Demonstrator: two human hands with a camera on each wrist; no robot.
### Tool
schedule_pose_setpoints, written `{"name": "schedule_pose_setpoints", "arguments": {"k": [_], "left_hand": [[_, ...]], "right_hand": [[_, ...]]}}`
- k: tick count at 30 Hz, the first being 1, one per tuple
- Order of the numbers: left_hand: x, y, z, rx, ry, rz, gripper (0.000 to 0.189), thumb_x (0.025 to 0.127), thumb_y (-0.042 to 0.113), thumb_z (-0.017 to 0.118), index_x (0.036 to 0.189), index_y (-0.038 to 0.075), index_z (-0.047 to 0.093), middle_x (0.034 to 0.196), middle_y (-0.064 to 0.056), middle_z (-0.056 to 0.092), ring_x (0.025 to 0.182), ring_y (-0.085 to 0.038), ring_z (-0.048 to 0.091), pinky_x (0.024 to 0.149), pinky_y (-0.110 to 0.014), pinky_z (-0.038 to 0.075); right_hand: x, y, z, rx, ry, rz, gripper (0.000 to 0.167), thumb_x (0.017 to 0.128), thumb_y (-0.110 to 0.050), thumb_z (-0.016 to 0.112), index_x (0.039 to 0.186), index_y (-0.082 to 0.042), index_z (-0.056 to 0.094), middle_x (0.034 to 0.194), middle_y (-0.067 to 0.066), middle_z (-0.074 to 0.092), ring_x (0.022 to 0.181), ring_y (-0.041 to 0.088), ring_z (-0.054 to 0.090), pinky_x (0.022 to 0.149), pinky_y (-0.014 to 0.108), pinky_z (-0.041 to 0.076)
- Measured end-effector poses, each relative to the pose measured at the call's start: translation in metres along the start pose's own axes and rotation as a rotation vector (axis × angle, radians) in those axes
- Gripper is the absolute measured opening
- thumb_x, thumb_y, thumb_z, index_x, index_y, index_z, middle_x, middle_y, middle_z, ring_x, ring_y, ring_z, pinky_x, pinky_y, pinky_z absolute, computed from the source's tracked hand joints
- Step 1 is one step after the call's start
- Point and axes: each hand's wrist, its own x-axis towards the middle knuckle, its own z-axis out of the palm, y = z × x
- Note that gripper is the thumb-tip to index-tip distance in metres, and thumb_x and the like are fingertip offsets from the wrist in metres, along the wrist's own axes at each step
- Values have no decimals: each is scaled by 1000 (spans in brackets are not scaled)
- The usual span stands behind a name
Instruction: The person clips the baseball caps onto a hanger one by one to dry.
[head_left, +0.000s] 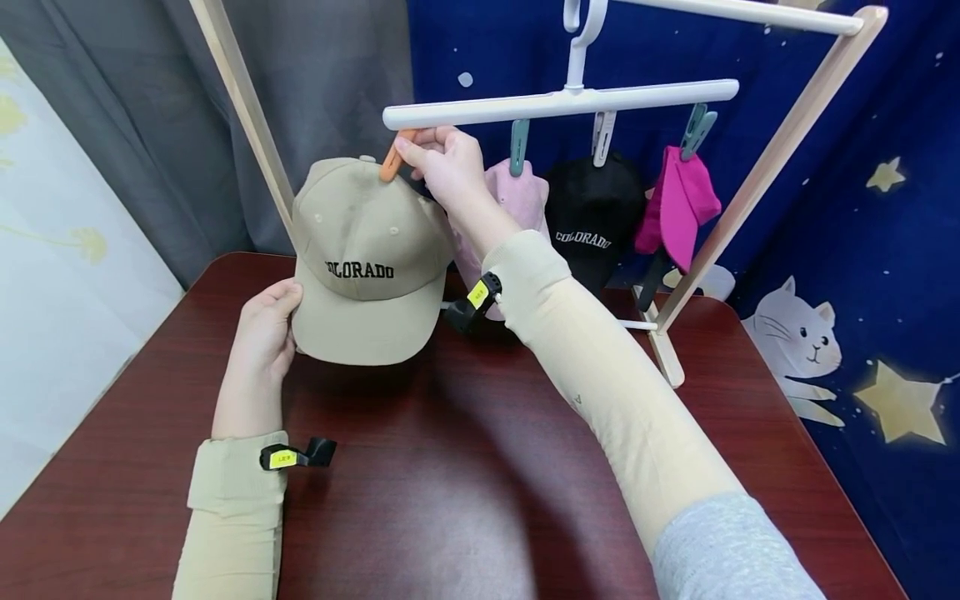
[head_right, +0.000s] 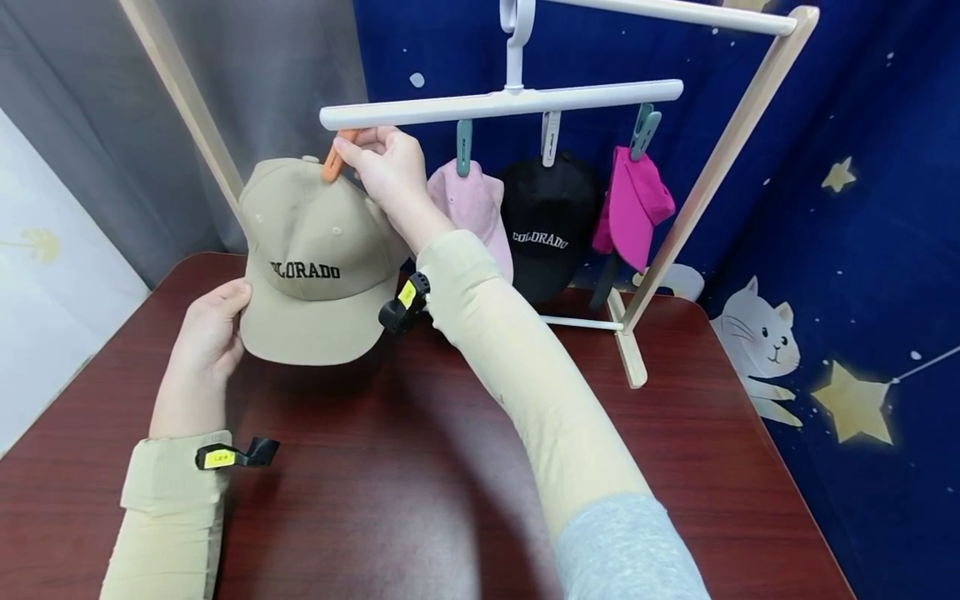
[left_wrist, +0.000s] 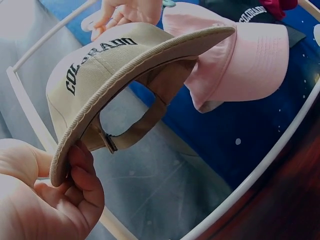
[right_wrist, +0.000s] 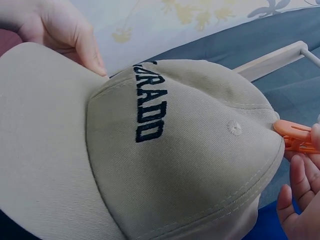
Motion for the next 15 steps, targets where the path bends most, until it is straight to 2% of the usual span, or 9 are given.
{"name": "schedule_pose_setpoints", "arguments": {"k": [4, 7, 10, 15], "left_hand": [[0, 0, -1, 1, -3, -4, 18, 98, 5, 53, 89, 5, 69, 79, -4, 67, 66, -10, 64, 56, -22, 51], [0, 0, -1, -9, -9, -10, 18, 98, 6, 53, 90, 5, 69, 79, -4, 67, 66, -11, 64, 55, -23, 51], [1, 0, -1, -27, -15, -19, 17, 98, 6, 52, 91, 4, 68, 78, -4, 67, 65, -11, 65, 54, -24, 52], [2, -1, -2, -45, -24, -34, 16, 99, 7, 51, 93, 3, 66, 79, -5, 67, 65, -12, 65, 54, -25, 52]], "right_hand": [[-1, 2, -2, -19, -6, 16, 18, 90, -18, 68, 102, -4, 64, 93, 0, 63, 77, 16, 57, 71, 25, 47], [-2, 3, -2, 11, -8, 10, 21, 91, -18, 68, 106, -3, 64, 98, 2, 65, 82, 19, 58, 76, 26, 48], [-2, 5, -2, 57, -15, -10, 21, 92, -16, 66, 107, -1, 63, 98, 3, 65, 83, 19, 58, 77, 26, 48], [-1, 8, -1, 86, -24, -14, 20, 91, -15, 67, 107, -3, 62, 94, 3, 66, 83, 12, 59, 75, 21, 47]]}}
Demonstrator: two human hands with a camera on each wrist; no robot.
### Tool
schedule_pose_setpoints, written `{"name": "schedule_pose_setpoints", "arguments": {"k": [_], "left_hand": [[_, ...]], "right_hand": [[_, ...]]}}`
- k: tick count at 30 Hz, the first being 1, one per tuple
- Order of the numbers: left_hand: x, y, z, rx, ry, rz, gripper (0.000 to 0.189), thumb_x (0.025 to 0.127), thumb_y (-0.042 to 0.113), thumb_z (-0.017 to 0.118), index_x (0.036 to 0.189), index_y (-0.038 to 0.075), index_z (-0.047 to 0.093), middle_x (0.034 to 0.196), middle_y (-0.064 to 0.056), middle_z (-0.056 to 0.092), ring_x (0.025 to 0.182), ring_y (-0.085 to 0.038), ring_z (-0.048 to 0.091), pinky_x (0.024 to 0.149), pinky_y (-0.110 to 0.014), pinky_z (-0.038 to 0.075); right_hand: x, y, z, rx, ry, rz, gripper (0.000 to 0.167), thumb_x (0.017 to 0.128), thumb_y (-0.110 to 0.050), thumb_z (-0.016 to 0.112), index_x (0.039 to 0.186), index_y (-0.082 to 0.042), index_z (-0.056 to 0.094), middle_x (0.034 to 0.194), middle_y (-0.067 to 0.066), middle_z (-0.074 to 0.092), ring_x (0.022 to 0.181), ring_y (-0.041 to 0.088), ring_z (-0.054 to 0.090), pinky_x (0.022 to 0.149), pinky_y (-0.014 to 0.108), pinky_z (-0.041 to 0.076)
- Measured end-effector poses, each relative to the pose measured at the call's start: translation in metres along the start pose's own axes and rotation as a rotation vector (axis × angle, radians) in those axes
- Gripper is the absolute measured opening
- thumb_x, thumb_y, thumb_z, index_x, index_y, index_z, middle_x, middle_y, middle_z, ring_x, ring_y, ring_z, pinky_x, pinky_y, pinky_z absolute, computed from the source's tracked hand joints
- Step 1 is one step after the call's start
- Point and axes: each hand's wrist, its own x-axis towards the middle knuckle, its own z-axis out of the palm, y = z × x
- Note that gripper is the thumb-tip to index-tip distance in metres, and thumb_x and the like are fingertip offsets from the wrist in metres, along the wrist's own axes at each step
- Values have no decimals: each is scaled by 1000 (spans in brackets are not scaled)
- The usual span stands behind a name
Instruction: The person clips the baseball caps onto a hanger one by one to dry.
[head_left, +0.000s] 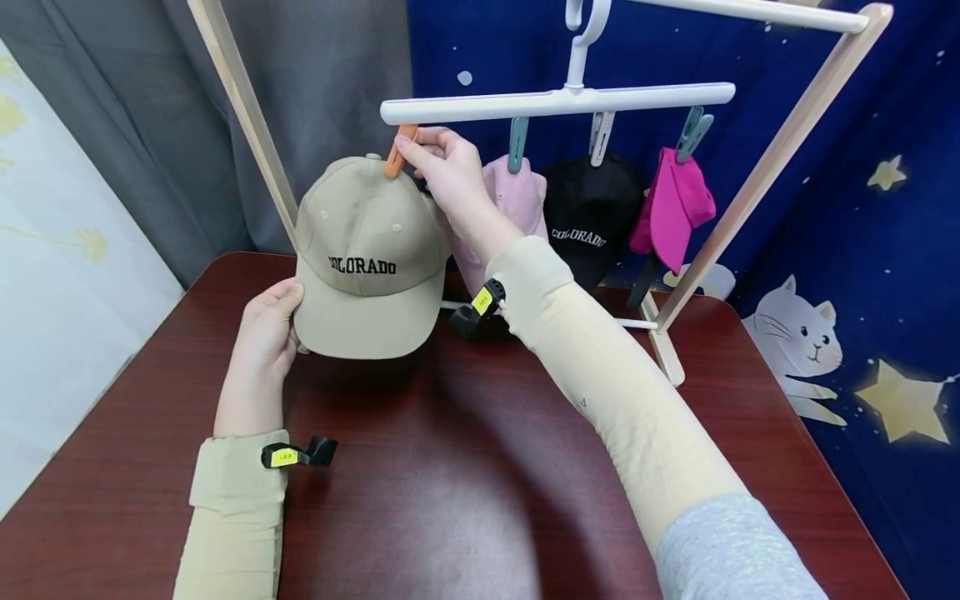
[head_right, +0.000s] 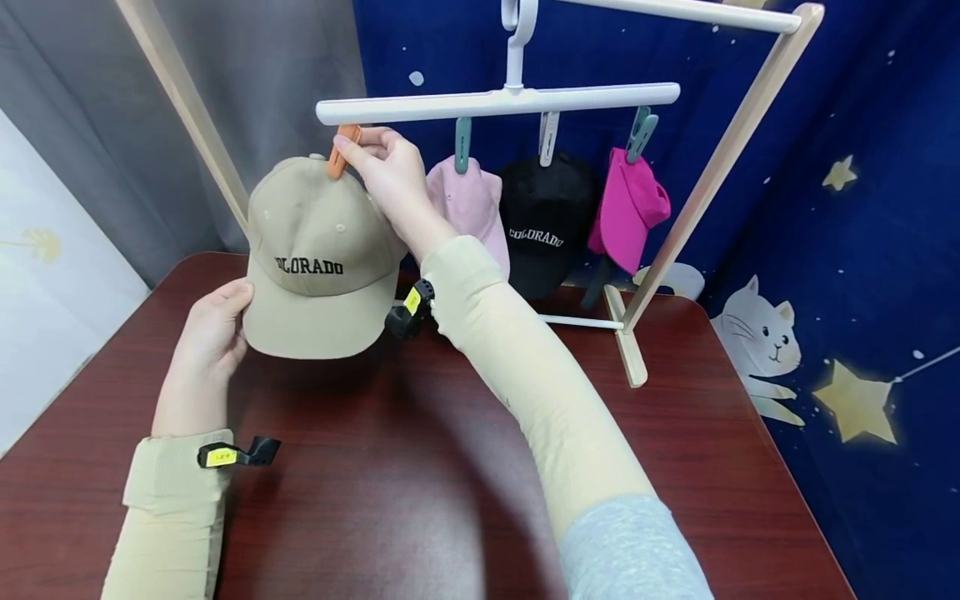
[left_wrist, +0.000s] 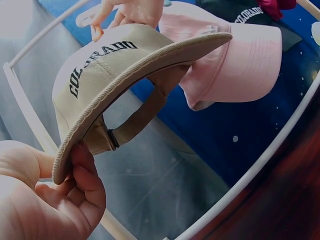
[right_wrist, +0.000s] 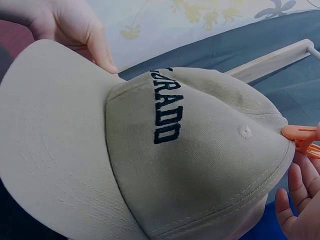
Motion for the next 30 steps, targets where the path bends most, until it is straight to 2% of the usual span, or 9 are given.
{"name": "schedule_pose_setpoints", "arguments": {"k": [5, 12, 20, 25, 28, 30], "left_hand": [[2, -1, -2, -18, -18, -1, 15, 99, 8, 51, 98, 3, 66, 85, -5, 67, 73, -11, 65, 60, -24, 53], [4, -3, -4, -49, -38, 27, 14, 97, 3, 52, 105, 3, 64, 95, -6, 66, 81, -12, 65, 66, -23, 53], [3, -2, -5, -24, -39, 23, 25, 96, 1, 54, 121, 6, 54, 91, -6, 67, 74, -12, 66, 59, -25, 53], [3, -2, -5, 36, -2, 8, 33, 96, 0, 55, 126, 7, 46, 76, -3, 62, 60, -9, 57, 48, -21, 44], [3, -2, -6, 55, 12, -11, 37, 95, 0, 55, 129, 7, 43, 75, -2, 60, 58, -9, 54, 49, -21, 42], [2, -2, -7, 75, 19, -18, 41, 95, 1, 56, 133, 5, 40, 79, -3, 63, 61, -11, 57, 52, -22, 45]], "right_hand": [[0, 3, 0, 16, -16, 3, 25, 89, -12, 70, 111, -5, 61, 95, 5, 68, 91, 10, 62, 76, 17, 46], [-1, 4, 2, 40, -35, -1, 31, 89, -7, 69, 118, -5, 60, 100, 6, 69, 93, 11, 64, 76, 19, 49], [-2, 5, 1, 28, -39, -28, 36, 89, -6, 68, 124, -5, 59, 103, 6, 69, 94, 10, 64, 78, 19, 49], [-2, 11, -2, 7, -48, -53, 38, 90, -7, 67, 127, -4, 57, 104, 8, 69, 95, 10, 63, 79, 20, 49], [-3, 15, -5, -11, -48, -66, 38, 91, -6, 66, 127, -2, 57, 105, 9, 69, 96, 11, 63, 79, 21, 49], [-4, 17, -6, -24, -48, -68, 38, 91, -6, 65, 128, -2, 57, 106, 10, 68, 97, 12, 63, 80, 21, 49]]}}
